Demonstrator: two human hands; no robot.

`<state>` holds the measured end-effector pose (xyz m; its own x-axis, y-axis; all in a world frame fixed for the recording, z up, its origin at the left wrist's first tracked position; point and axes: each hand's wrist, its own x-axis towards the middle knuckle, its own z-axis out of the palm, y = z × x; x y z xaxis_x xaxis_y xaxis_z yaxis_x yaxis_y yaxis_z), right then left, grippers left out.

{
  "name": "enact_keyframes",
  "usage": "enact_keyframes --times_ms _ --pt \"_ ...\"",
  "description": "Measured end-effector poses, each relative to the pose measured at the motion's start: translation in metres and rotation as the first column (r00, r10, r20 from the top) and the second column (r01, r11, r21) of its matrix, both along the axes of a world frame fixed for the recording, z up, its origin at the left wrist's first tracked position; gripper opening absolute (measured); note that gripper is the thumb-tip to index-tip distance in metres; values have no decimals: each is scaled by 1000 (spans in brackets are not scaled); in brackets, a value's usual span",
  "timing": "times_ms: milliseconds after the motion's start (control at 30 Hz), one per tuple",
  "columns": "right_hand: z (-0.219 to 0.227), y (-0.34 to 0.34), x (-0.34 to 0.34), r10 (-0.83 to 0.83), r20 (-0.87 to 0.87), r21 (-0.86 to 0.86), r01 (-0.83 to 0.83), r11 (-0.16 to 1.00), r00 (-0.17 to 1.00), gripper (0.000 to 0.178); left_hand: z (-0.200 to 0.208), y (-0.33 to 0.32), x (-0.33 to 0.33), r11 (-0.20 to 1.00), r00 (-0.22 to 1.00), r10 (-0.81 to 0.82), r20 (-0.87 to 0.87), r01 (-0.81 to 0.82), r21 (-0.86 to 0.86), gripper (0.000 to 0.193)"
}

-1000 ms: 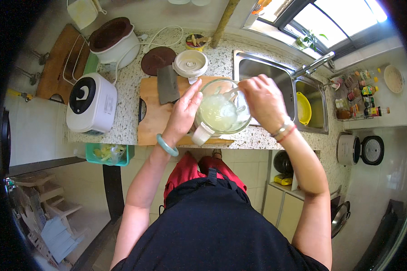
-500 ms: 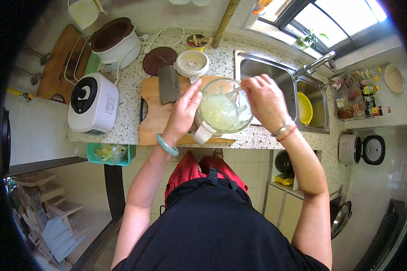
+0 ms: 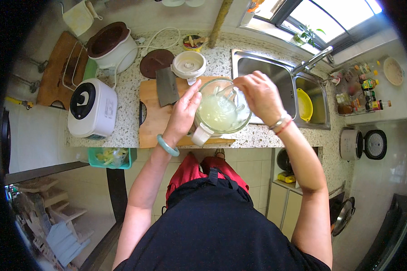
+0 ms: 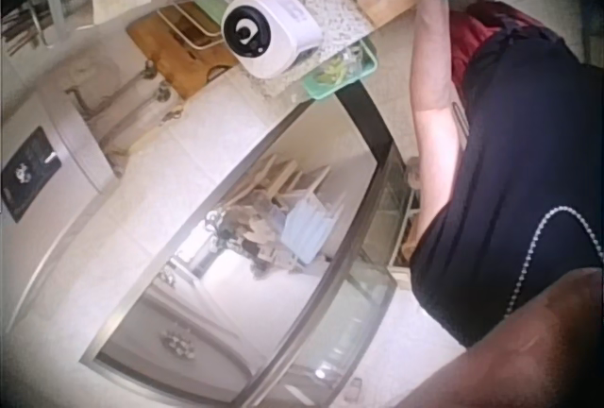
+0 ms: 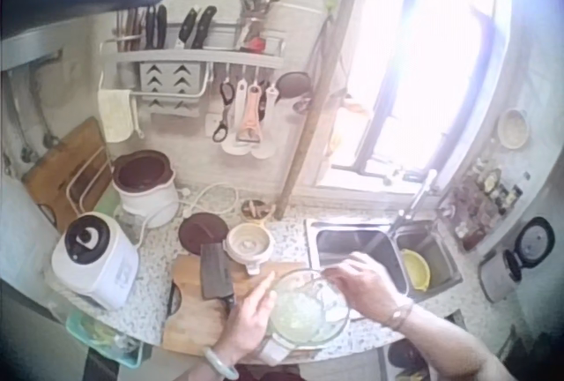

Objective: The person stirs a white liquid mixture in a glass bowl with a spoon. They then move to the stove, use a spatula to transfer cooked corn cobs and eggs from a wok into a green bowl, and finally wash the wok in the sink.

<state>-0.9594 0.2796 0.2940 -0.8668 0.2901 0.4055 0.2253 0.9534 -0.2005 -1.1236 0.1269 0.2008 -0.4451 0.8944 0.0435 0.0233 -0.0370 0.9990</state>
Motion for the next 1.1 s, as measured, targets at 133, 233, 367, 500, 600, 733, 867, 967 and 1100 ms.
enact_keyframes --times_ms 133,233,367,500,600,733,867,967,1100 --pt "42 -5 3 0 -45 14 1 1000 999 7 -11 0 -1 999 1000 25 -7 -25 26 47" --pt "19 -1 -10 48 -44 18 -47 999 998 8 -10 5 4 997 998 55 -14 -55 47 45" --pt "-22 2 -21 76 97 -37 -73 997 992 9 -9 4 3 999 1000 26 15 -26 47 47" --pt "-1 12 -4 83 -9 -66 -83 994 997 8 -7 -5 1 998 997 15 78 -19 53 48" --pt "30 11 7 84 -100 -95 -94 991 991 8 -11 -6 -2 999 996 33 83 -35 21 49" --pt "23 6 -12 176 -137 -76 -187 979 975 12 -10 -3 2 999 996 25 91 -28 22 50" --pt "-7 -3 -36 316 -19 -51 -316 947 949 17 -3 -4 7 999 993 38 111 -41 29 49" --pt "-45 -6 -38 401 66 -83 -395 915 914 19 2 -3 12 999 989 49 136 -51 10 49" --pt "-45 12 -23 381 -3 -180 -376 909 924 20 1 -12 18 993 992 113 64 -111 -35 48"
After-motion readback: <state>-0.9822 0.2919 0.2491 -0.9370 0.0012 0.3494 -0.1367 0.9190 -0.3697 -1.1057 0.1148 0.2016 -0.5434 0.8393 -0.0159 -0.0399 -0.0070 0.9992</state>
